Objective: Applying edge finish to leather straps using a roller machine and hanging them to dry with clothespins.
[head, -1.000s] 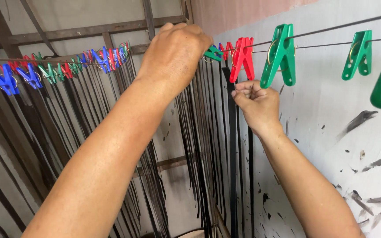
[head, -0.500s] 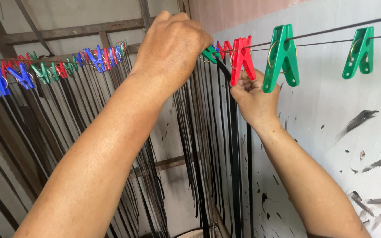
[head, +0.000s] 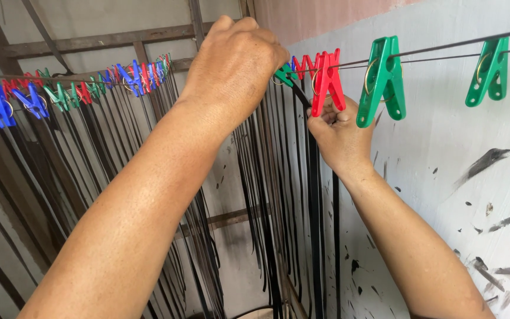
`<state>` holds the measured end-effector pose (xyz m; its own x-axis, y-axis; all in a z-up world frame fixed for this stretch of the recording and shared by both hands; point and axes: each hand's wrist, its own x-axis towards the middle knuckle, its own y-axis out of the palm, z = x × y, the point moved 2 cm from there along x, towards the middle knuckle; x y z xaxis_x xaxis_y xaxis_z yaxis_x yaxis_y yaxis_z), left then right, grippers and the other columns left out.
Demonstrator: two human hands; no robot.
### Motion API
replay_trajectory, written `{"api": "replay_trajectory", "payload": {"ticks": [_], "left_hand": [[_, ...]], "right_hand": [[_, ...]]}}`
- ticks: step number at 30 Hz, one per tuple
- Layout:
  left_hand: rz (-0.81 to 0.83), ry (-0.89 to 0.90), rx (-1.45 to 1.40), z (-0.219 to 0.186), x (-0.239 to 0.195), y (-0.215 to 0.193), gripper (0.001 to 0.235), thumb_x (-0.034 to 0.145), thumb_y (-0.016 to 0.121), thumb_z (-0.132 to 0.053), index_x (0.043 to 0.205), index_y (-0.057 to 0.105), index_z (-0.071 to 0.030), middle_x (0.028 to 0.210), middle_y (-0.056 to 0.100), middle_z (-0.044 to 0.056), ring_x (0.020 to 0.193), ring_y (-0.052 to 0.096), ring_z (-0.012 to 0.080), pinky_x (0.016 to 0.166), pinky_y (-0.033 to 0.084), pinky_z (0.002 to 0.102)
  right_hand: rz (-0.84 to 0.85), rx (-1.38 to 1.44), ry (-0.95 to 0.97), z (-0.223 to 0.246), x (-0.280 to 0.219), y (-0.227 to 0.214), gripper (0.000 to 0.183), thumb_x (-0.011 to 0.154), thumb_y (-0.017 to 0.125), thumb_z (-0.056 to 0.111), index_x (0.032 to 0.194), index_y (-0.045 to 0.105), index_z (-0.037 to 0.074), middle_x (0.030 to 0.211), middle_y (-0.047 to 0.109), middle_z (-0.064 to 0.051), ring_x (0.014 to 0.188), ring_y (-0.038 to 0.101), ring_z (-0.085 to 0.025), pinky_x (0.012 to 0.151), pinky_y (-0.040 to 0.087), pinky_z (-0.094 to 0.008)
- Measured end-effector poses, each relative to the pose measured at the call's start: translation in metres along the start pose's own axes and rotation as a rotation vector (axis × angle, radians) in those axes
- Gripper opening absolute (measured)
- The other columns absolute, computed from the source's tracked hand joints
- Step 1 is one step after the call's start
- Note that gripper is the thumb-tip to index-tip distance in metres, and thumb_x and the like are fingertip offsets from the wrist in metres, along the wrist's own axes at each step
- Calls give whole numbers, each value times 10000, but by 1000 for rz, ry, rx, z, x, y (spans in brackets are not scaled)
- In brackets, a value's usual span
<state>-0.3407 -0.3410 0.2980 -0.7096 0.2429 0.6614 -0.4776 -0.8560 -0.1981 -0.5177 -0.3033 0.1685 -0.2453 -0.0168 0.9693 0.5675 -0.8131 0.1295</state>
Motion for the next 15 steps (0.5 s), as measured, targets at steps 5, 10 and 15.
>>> {"api": "replay_trajectory", "payload": {"ticks": [5, 10, 15], "left_hand": [[7, 4, 35, -1, -1, -1, 332, 622, 826, 54, 711, 690, -236, 703, 624, -75, 766, 574, 208, 741, 433, 367], [13, 0, 27, -3, -3, 0, 364, 624, 797, 88, 813, 729, -215, 807, 663, -78, 810, 589, 229, 770, 462, 393], [-35, -19, -18, -6, -10, 0, 589, 629, 776, 111, 1149, 691, -150, 1147, 625, 31, 1047, 594, 289, 851, 458, 434]], "right_hand": [[2, -110, -91, -1, -2, 0, 74, 897, 696, 12, 888, 706, 85, 834, 664, -7, 713, 564, -109, 671, 480, -269], [9, -134, -98, 2, -4, -1, 54, 909, 698, 37, 950, 729, 54, 803, 629, -35, 694, 546, -124, 637, 485, -268], [-1, -145, -132, 3, -7, 4, 136, 923, 700, 35, 1057, 722, 46, 909, 724, -37, 710, 614, -123, 717, 543, -264]]}}
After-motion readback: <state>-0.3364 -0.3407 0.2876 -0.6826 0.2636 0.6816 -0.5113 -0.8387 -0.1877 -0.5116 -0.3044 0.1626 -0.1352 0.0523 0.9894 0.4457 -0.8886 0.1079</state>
